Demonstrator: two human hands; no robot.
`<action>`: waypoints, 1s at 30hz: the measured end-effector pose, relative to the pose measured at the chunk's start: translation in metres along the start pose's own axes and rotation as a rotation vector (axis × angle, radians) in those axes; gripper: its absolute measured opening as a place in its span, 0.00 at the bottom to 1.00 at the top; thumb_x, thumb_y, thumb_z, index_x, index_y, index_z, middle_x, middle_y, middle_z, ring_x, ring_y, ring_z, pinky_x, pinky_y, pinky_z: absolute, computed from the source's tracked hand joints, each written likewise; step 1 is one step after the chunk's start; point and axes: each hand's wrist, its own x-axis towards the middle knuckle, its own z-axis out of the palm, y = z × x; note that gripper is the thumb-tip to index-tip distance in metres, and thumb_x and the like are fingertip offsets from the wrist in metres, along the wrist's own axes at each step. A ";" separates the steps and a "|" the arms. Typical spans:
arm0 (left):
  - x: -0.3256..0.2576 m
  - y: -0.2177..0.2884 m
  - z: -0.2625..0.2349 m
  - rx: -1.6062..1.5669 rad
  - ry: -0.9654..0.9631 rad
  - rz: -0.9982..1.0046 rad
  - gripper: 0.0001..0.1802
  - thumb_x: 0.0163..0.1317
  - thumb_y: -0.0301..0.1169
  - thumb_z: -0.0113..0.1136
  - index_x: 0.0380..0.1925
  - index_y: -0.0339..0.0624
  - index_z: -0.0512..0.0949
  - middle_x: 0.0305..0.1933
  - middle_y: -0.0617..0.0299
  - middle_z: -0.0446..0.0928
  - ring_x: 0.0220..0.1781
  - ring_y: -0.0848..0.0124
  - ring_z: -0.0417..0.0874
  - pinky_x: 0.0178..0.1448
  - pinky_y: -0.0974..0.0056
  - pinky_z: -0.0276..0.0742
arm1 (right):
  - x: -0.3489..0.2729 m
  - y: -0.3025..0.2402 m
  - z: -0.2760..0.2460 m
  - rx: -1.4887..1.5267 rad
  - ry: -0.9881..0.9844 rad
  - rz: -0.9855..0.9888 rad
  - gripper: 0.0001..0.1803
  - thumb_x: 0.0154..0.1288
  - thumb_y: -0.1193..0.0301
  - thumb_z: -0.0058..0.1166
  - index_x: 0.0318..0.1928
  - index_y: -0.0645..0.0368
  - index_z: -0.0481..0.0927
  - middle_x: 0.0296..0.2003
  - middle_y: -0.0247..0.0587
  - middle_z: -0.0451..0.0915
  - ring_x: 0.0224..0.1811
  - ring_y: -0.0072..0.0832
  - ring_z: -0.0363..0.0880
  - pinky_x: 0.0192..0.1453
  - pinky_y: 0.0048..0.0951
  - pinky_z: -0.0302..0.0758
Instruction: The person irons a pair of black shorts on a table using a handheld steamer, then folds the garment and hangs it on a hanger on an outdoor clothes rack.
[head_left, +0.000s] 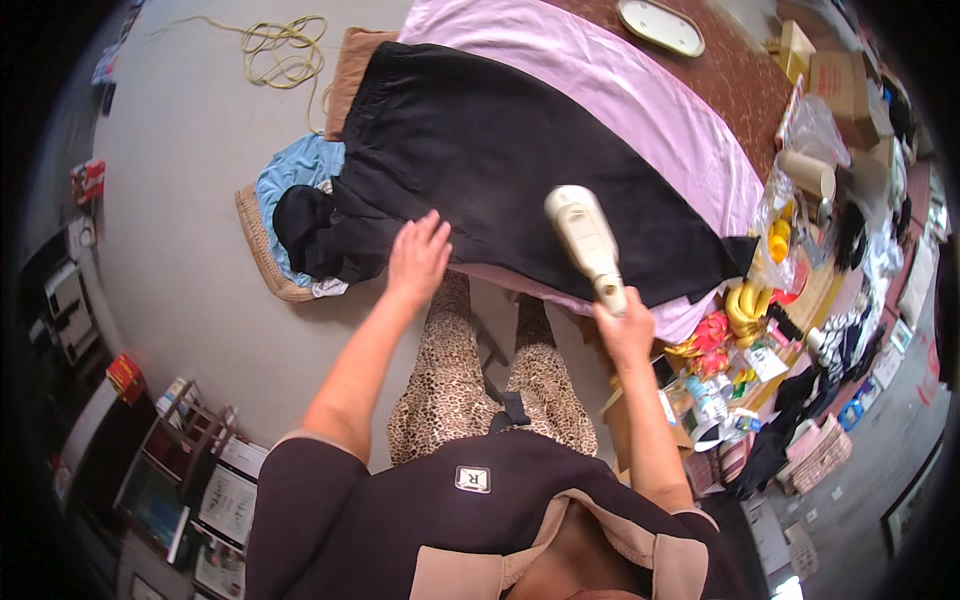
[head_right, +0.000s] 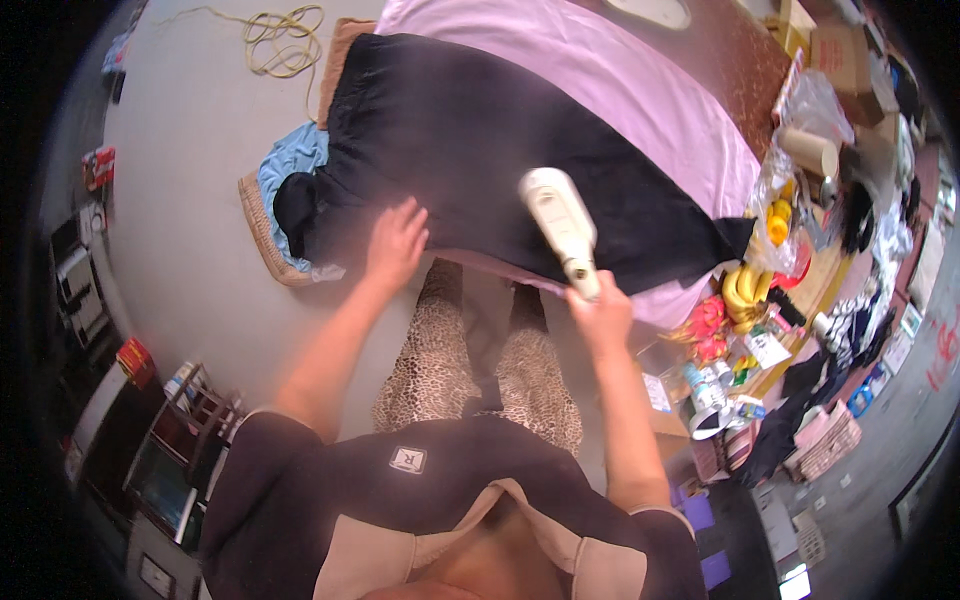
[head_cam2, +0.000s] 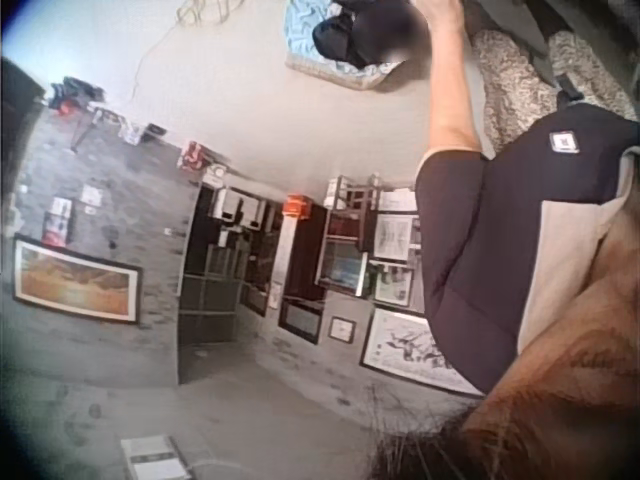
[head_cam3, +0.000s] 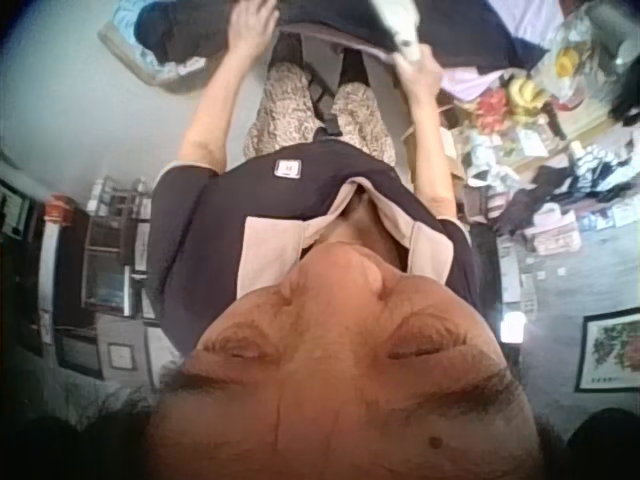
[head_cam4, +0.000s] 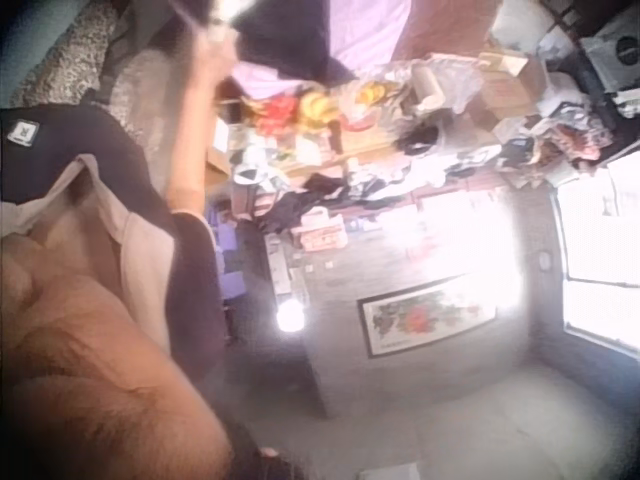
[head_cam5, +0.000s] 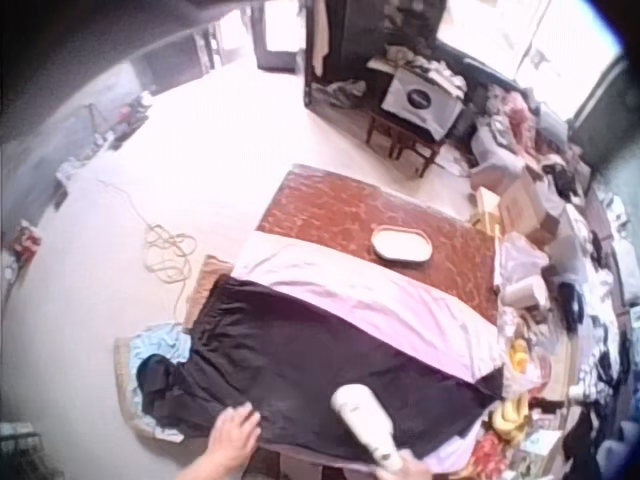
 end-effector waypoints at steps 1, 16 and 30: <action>-0.016 0.009 0.004 -0.034 0.006 -0.050 0.20 0.63 0.33 0.63 0.55 0.43 0.78 0.60 0.53 0.75 0.61 0.56 0.76 0.72 0.49 0.67 | 0.004 -0.011 0.016 -0.051 -0.031 -0.076 0.17 0.53 0.62 0.68 0.38 0.57 0.78 0.27 0.54 0.82 0.33 0.53 0.84 0.35 0.46 0.78; -0.036 0.025 0.020 -0.158 0.016 -0.316 0.21 0.55 0.25 0.62 0.51 0.43 0.80 0.65 0.54 0.70 0.58 0.56 0.75 0.67 0.53 0.72 | 0.131 -0.116 0.091 -0.191 0.105 -0.062 0.21 0.56 0.55 0.63 0.36 0.62 0.76 0.31 0.61 0.83 0.37 0.61 0.82 0.42 0.55 0.77; -0.039 0.014 0.018 0.040 -0.294 -0.217 0.42 0.59 0.25 0.56 0.76 0.55 0.59 0.82 0.57 0.49 0.61 0.64 0.68 0.74 0.60 0.61 | 0.179 -0.163 0.106 -0.139 0.091 -0.056 0.18 0.57 0.61 0.64 0.37 0.64 0.80 0.29 0.55 0.84 0.33 0.46 0.86 0.39 0.42 0.78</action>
